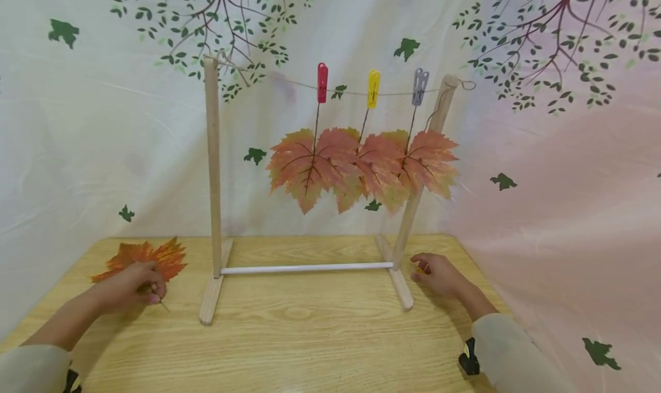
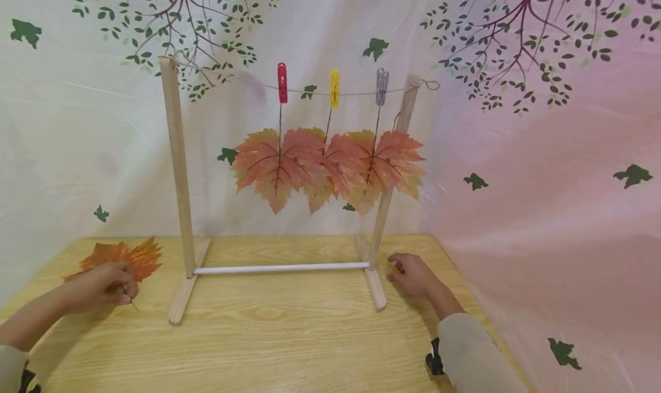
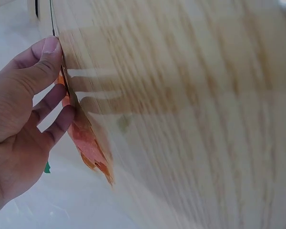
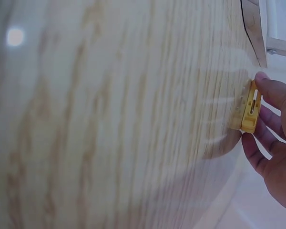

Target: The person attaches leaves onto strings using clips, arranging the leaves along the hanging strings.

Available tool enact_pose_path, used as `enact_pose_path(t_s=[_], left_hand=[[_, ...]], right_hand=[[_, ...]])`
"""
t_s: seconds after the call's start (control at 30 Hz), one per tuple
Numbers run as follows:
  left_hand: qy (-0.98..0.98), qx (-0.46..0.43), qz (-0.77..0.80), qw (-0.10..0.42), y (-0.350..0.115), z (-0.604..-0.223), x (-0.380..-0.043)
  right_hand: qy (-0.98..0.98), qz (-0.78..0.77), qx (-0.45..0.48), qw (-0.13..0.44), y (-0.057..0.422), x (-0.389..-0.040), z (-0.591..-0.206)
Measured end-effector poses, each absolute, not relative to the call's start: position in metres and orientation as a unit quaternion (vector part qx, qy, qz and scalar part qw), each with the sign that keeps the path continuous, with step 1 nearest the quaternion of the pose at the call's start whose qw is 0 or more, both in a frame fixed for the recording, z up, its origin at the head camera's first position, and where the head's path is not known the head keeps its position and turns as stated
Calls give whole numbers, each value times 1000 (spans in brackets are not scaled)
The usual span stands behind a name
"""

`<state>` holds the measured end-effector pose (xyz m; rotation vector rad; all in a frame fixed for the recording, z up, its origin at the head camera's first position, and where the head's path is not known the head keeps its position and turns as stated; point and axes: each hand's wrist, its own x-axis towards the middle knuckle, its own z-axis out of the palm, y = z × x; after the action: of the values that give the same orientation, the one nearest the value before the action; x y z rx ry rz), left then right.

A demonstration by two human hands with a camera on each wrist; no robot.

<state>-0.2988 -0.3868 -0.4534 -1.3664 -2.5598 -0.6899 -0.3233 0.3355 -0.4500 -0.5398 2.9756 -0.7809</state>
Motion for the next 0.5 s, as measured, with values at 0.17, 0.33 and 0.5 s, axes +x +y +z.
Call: enact_pose_path(t_s=[0.17, 0.33, 0.5], left_hand=[[-835, -485, -243, 91, -383, -454, -300], [-833, -464, -298, 44, -378, -451, -298], [-853, -410, -321, 38, -373, -446, -294]], right_hand=[[953, -253, -168, 9, 337, -324, -450], [952, -257, -167, 13, 338, -325, -452], [954, -252, -165, 9, 340, -323, -450]])
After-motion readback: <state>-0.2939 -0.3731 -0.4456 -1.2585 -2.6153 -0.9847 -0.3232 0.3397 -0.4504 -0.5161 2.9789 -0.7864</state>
